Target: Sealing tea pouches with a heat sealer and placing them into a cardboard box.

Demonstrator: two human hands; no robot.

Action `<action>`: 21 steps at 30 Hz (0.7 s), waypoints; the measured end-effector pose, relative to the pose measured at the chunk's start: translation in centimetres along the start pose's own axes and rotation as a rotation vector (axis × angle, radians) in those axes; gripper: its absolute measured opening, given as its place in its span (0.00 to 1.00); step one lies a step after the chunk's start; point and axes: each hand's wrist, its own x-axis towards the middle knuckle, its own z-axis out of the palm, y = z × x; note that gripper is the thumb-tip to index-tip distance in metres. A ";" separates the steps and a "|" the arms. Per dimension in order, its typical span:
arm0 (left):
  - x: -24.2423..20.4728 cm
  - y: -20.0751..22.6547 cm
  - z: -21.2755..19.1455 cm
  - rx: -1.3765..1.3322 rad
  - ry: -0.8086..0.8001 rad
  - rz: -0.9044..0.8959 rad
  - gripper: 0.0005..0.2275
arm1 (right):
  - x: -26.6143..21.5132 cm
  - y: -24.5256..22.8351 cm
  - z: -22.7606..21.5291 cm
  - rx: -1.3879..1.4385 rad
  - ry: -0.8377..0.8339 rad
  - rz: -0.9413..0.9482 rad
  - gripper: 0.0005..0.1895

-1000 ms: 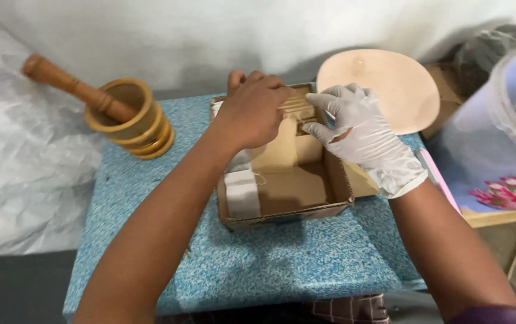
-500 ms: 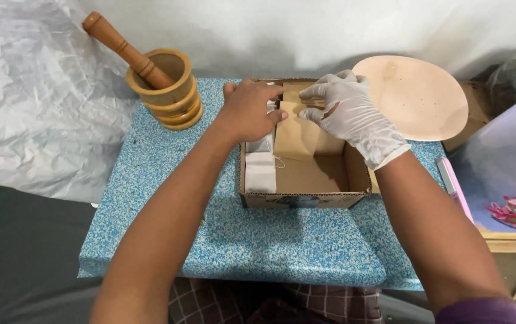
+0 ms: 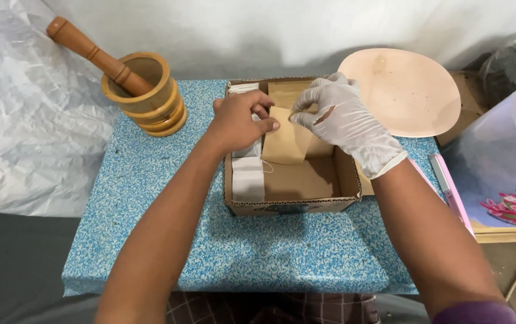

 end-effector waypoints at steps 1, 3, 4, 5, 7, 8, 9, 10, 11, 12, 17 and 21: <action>0.1 0.1 0.0 0.000 -0.002 0.000 0.18 | -0.1 -0.3 -0.3 0.000 0.000 0.002 0.04; 0.1 0.2 -0.1 -0.032 0.028 0.004 0.13 | -0.3 -0.9 -0.8 -0.004 0.010 -0.022 0.03; 0.0 0.2 0.1 -0.033 0.026 0.004 0.13 | -0.5 -1.0 -0.9 -0.004 0.009 -0.020 0.03; -0.1 0.2 0.1 -0.037 0.005 -0.009 0.11 | -0.4 -1.1 -1.0 0.001 -0.003 -0.019 0.02; -0.1 0.1 0.2 -0.041 -0.019 -0.024 0.09 | -0.3 -1.3 -1.2 0.007 -0.019 -0.017 0.02; -0.2 0.1 0.3 -0.042 -0.034 -0.025 0.07 | -0.3 -1.4 -1.2 0.039 -0.023 -0.015 0.02; -0.2 0.0 0.3 -0.040 -0.047 -0.025 0.05 | -0.2 -1.6 -1.2 0.070 -0.024 -0.014 0.02; -0.2 -0.3 0.4 -0.039 -0.048 -0.027 0.05 | -0.2 -1.7 -1.2 0.072 -0.025 -0.013 0.02; -0.1 -0.5 0.5 -0.026 -0.055 -0.027 0.05 | -0.1 -1.8 -1.3 0.066 -0.029 -0.024 0.02; 0.0 -0.7 0.5 -0.013 -0.062 -0.027 0.04 | -0.1 -1.9 -1.3 0.060 -0.033 -0.035 0.03; -0.2 -0.6 0.2 -0.038 -0.040 -0.003 0.03 | -0.3 -1.5 -1.1 0.252 -0.052 0.052 0.05; -0.3 -0.9 0.0 -0.101 0.006 0.027 0.04 | 0.2 0.3 0.0 0.485 -0.047 0.110 0.12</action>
